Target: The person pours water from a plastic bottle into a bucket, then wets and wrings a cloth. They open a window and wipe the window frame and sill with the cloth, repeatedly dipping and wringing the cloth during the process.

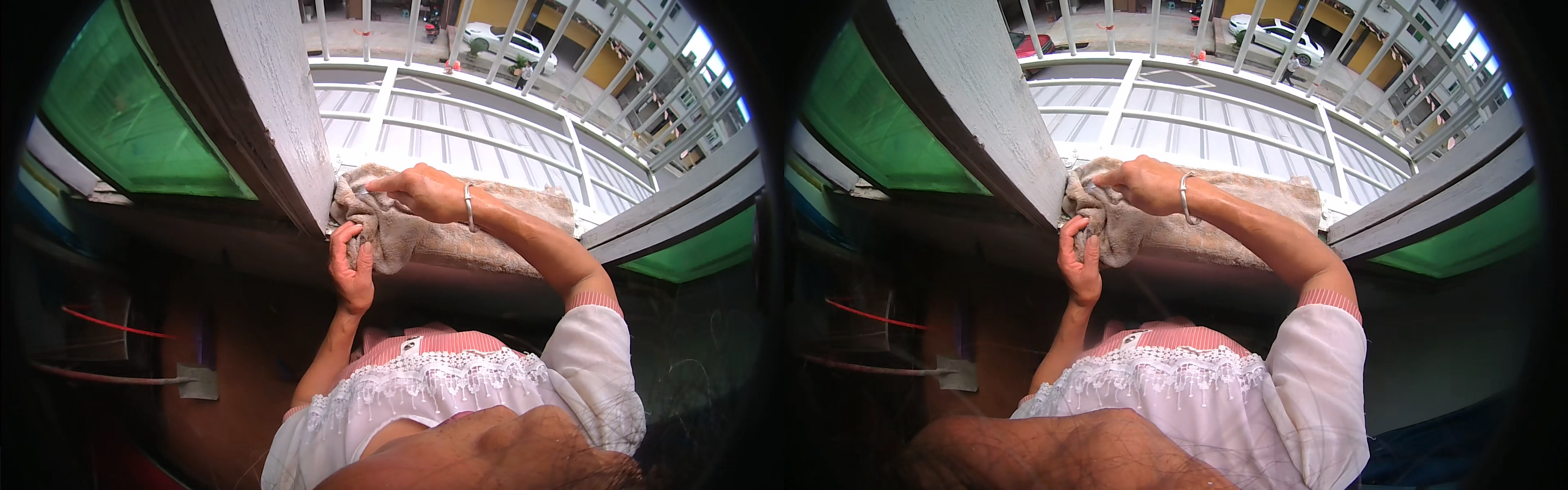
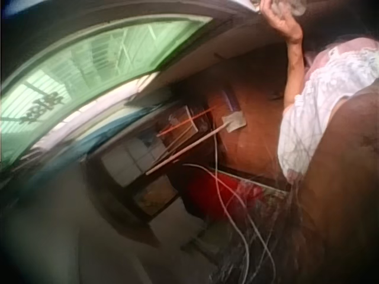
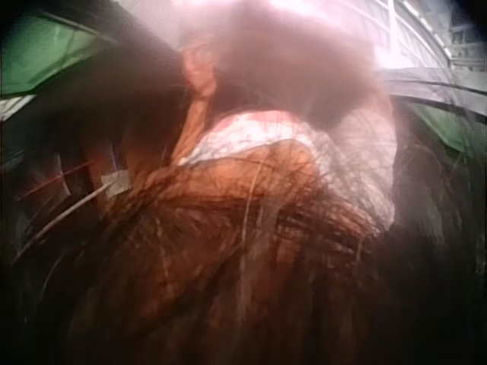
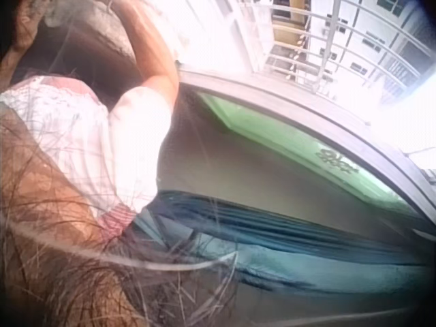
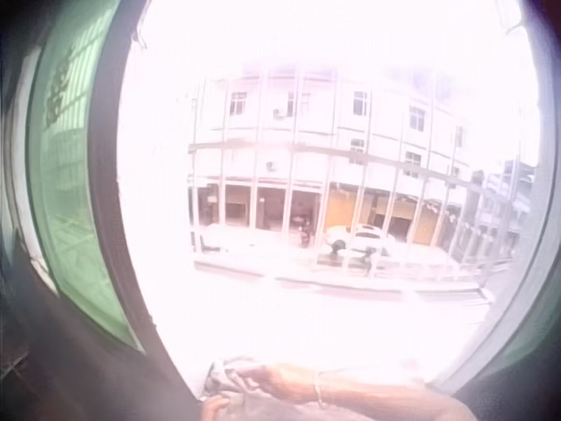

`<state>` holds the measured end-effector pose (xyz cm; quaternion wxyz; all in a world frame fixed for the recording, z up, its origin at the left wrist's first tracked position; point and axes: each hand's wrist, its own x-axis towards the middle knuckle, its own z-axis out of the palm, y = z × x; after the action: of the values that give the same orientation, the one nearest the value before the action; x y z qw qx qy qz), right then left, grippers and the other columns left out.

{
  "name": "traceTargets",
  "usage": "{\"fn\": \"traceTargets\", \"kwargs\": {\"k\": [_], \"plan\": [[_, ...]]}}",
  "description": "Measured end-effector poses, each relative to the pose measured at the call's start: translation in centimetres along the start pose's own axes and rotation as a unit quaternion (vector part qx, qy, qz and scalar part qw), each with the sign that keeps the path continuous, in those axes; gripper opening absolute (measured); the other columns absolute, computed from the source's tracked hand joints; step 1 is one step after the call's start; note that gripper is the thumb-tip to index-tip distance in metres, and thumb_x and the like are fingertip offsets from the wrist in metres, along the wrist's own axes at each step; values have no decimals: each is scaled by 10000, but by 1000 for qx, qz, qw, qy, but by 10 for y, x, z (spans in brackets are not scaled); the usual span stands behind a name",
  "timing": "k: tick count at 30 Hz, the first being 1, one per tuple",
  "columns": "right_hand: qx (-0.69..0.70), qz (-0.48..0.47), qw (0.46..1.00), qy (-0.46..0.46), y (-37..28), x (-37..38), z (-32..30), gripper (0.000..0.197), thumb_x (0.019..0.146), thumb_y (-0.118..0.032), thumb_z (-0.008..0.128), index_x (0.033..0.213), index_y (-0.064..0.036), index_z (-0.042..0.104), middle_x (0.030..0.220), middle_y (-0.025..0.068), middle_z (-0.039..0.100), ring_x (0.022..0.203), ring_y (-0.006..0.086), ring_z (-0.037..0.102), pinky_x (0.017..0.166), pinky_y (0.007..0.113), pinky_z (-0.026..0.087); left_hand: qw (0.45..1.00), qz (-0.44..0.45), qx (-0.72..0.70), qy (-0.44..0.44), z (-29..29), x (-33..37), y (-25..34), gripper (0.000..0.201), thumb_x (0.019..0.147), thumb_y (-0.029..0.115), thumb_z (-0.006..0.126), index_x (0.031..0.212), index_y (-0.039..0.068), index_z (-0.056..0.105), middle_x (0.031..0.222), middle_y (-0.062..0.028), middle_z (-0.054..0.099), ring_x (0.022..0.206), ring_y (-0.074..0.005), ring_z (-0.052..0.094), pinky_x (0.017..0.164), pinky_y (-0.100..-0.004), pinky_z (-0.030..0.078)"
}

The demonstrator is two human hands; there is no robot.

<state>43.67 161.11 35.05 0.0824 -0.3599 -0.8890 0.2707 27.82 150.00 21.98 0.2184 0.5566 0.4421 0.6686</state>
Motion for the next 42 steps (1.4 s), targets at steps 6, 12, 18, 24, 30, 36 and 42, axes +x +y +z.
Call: {"fn": "traceTargets", "kwargs": {"k": [6, 12, 18, 24, 30, 36, 42], "plan": [[6, -67, 998, 19, 22, -21, 17, 381, 913, -52, 538, 1284, -111, 606, 1098, 202, 666, 963, 372, 656, 843, 420, 509, 1000, 12, 21, -2, -8, -2, -6, 268, 919, 87, 597, 1166, -14, 571, 1187, -116, 584, 1119, -214, 538, 1018, -344, 383], [-32, -20, 999, 27, 30, -54, 5, 368, 920, -111, 558, 1277, -176, 622, 942, 203, 686, 820, 373, 660, 761, 432, 512, 1000, 6, 8, -11, -2, -1, -6, 249, 898, 57, 592, 1135, -16, 569, 1145, -137, 589, 1088, -249, 555, 997, -359, 399], [-96, -21, 994, 45, 19, -25, 24, 454, 865, -92, 551, 1298, -211, 611, 784, 197, 669, 724, 334, 660, 664, 443, 492, 1000, 12, 8, 8, 4, -4, -6, 253, 932, 96, 584, 1154, -22, 572, 1140, -95, 603, 1066, -186, 549, 979, -330, 409], [-71, 30, 997, 31, 35, -79, 18, 531, 840, -65, 546, 1350, -213, 560, 763, 196, 662, 715, 365, 652, 651, 454, 489, 999, 20, 20, 37, 3, -6, -8, 249, 927, 97, 581, 1145, -22, 577, 1135, -107, 610, 1060, -195, 559, 970, -330, 419], [-124, -15, 991, 53, 2, -37, 22, 547, 795, -46, 557, 1329, -163, 574, 754, 187, 661, 725, 376, 650, 647, 463, 504, 999, 9, 19, 28, 7, -4, -10, 236, 902, 75, 590, 1120, -13, 577, 1118, -135, 613, 1048, -240, 578, 964, -353, 431], [-57, -24, 996, 64, 9, -41, 35, 587, 762, -9, 569, 1331, -152, 562, 726, 201, 647, 697, 388, 642, 637, 476, 490, 997, 32, 39, 50, 0, -3, -10, 241, 895, 88, 602, 1113, -13, 576, 1110, -135, 614, 1036, -239, 579, 955, -357, 436], [-72, -43, 987, 139, 0, -13, 50, 566, 781, -63, 590, 1338, -162, 558, 677, 195, 622, 647, 397, 617, 616, 471, 485, 998, 20, 34, 46, 6, -5, -9, 253, 899, 102, 610, 1119, -16, 573, 1112, -131, 609, 1034, -236, 574, 954, -354, 434]]}}
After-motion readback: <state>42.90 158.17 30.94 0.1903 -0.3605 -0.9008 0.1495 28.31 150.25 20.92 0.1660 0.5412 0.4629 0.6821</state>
